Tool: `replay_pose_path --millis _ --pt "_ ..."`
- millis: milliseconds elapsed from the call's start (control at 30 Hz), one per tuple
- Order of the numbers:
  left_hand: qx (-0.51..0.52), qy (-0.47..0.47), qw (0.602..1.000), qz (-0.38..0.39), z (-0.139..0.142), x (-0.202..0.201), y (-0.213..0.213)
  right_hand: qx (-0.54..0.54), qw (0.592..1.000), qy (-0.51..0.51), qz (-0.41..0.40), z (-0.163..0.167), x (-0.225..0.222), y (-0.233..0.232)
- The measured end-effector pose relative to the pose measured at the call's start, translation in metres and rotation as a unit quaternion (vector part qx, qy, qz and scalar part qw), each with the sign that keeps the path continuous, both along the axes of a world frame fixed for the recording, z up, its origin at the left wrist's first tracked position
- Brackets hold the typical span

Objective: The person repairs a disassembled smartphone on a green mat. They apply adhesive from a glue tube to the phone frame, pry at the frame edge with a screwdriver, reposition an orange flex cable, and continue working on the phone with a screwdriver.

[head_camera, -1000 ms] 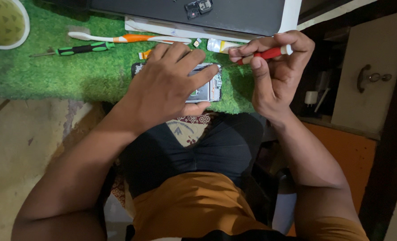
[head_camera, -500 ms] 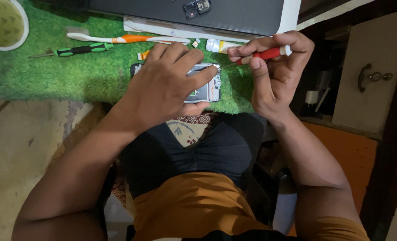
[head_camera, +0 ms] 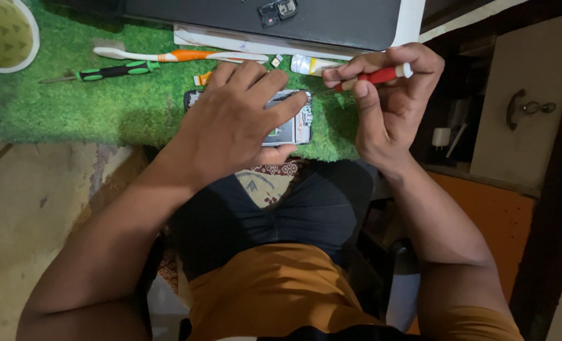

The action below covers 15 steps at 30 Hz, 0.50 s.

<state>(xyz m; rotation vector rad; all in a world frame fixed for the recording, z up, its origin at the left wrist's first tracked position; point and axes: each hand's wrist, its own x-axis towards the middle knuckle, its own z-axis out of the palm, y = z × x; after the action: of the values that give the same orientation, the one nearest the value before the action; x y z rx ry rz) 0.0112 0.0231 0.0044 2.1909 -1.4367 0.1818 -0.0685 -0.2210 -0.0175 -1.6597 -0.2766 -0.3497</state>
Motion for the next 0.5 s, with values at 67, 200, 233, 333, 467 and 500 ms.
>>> replay_pose_path --millis 67,200,233,333,467,500 --pt "0.008 0.004 1.000 0.001 0.0003 -0.0002 -0.0007 0.002 1.000 0.004 -0.003 -0.0001 -0.0001 0.0006" --pt "0.003 0.000 1.000 0.002 0.0008 -0.0007 -0.0005 0.002 1.000 0.000 -0.003 0.0002 0.0006 0.0012" --pt "0.003 -0.002 1.000 0.003 0.0006 -0.0008 -0.0010 0.002 1.000 -0.004 -0.003 0.0003 0.0008 0.0011" --pt "0.006 -0.001 1.000 0.005 0.0004 -0.0006 -0.0017 -0.002 1.000 0.000 -0.003 0.0007 0.0001 0.0011" --pt "0.008 0.004 1.000 0.004 0.0007 -0.0004 -0.0016 0.007 1.000 0.009 -0.007 0.0000 -0.0004 0.0009" --pt "0.008 0.003 1.000 0.004 0.0009 -0.0005 -0.0015 0.009 1.000 0.010 -0.007 -0.0003 -0.0003 0.0008"
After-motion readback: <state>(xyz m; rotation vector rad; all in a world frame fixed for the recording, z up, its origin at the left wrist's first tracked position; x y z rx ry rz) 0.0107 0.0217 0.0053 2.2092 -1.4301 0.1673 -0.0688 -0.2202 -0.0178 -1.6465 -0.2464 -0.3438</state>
